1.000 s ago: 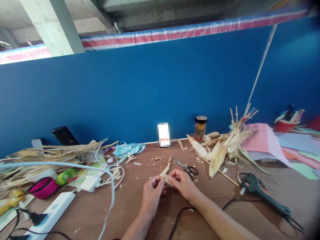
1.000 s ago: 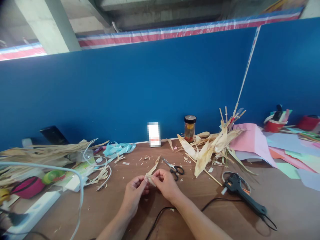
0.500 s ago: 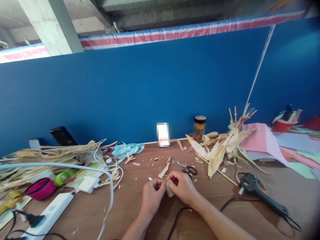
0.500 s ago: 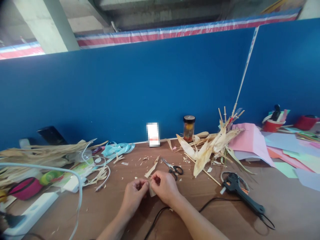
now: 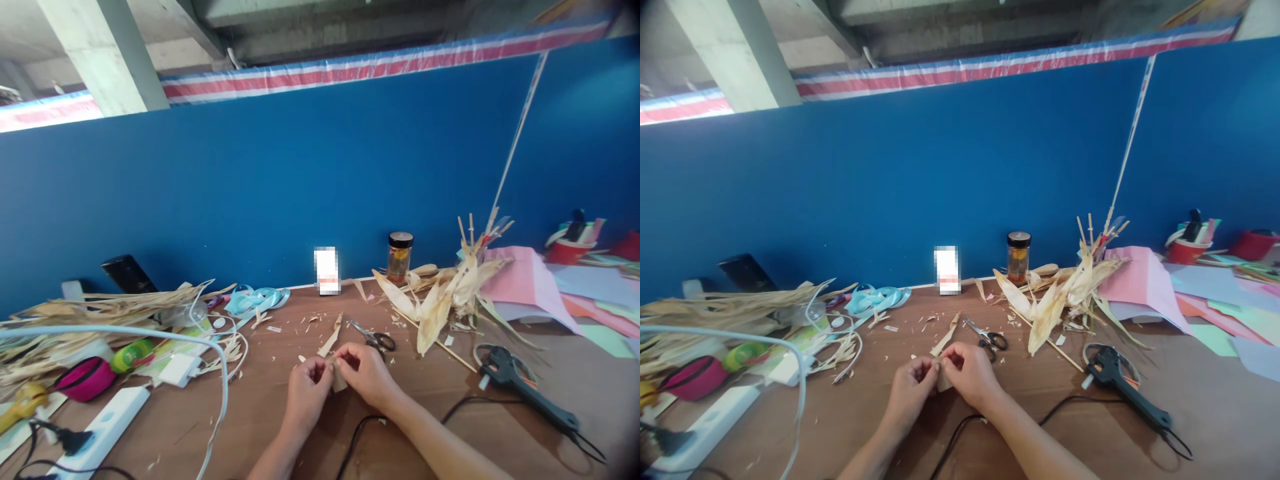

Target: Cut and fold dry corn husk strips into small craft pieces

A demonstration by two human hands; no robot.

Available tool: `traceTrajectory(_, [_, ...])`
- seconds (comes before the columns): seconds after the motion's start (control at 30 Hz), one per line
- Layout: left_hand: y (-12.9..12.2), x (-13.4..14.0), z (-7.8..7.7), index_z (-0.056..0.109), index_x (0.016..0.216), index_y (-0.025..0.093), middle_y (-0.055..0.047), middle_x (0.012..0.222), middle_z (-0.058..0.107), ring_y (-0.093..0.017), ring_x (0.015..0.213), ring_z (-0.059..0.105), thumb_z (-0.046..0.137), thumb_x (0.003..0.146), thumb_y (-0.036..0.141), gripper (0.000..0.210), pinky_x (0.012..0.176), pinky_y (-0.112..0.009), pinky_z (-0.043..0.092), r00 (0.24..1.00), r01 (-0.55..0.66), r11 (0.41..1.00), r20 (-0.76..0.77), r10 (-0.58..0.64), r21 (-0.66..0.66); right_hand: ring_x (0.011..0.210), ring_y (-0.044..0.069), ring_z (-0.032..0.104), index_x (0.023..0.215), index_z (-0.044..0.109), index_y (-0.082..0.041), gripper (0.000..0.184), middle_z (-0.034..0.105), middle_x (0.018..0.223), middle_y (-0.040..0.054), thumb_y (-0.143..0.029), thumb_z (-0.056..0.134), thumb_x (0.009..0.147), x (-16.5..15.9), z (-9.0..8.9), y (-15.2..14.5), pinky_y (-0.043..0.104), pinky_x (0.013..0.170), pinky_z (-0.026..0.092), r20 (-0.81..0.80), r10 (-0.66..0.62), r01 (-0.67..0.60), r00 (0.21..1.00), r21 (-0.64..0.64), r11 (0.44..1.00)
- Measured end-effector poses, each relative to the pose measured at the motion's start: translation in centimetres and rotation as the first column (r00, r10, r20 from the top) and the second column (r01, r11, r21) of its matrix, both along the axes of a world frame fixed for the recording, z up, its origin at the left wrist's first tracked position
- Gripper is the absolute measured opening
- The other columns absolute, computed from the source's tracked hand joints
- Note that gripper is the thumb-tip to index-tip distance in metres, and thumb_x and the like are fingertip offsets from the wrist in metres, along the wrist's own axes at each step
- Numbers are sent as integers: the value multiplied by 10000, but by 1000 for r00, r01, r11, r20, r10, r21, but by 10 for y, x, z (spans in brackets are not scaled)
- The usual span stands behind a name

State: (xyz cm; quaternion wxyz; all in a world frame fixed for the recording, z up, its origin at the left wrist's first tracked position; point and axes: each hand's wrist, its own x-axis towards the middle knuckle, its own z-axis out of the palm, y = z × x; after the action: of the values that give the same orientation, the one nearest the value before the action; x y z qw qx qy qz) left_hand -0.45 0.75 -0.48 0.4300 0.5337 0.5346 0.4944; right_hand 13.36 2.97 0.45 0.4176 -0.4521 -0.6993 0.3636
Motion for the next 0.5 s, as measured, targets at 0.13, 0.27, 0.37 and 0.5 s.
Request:
traceTrajectory(0.13, [0, 0, -3, 591, 601, 135, 23, 439, 509, -90, 394, 437, 571, 660, 411, 283, 411, -182, 329, 999, 0, 1000, -44, 1, 13, 555, 125, 533, 700, 602, -165, 110, 616, 609, 6, -225, 511, 696, -2, -5, 0, 199, 516, 384, 57, 9, -10, 998, 22, 1000])
traceTrajectory(0.27, [0, -1, -4, 587, 595, 132, 14, 453, 526, -89, 393, 436, 588, 647, 416, 289, 399, -179, 315, 999, -4, 1000, -35, 4, -3, 544, 124, 524, 707, 609, -177, 109, 617, 612, 0, -207, 508, 679, 4, -10, 5, 201, 511, 366, 115, -30, 26, 993, 40, 999])
traceTrajectory(0.37, [1, -3, -3, 565, 576, 139, 25, 426, 504, -87, 378, 427, 590, 644, 421, 292, 390, -176, 312, 999, -50, 998, 6, 50, -36, 541, 127, 516, 704, 601, -179, 108, 606, 601, -1, -203, 498, 680, 12, -6, 10, 209, 522, 364, 124, -118, 110, 985, 69, 991])
traceTrajectory(0.5, [2, -3, 0, 560, 587, 139, 28, 443, 502, -89, 396, 441, 576, 665, 405, 277, 409, -180, 342, 999, -49, 998, 12, 50, -31, 566, 130, 527, 744, 575, -171, 128, 604, 624, 4, -233, 464, 727, 11, 4, 8, 209, 533, 381, 31, -73, 72, 997, 30, 997])
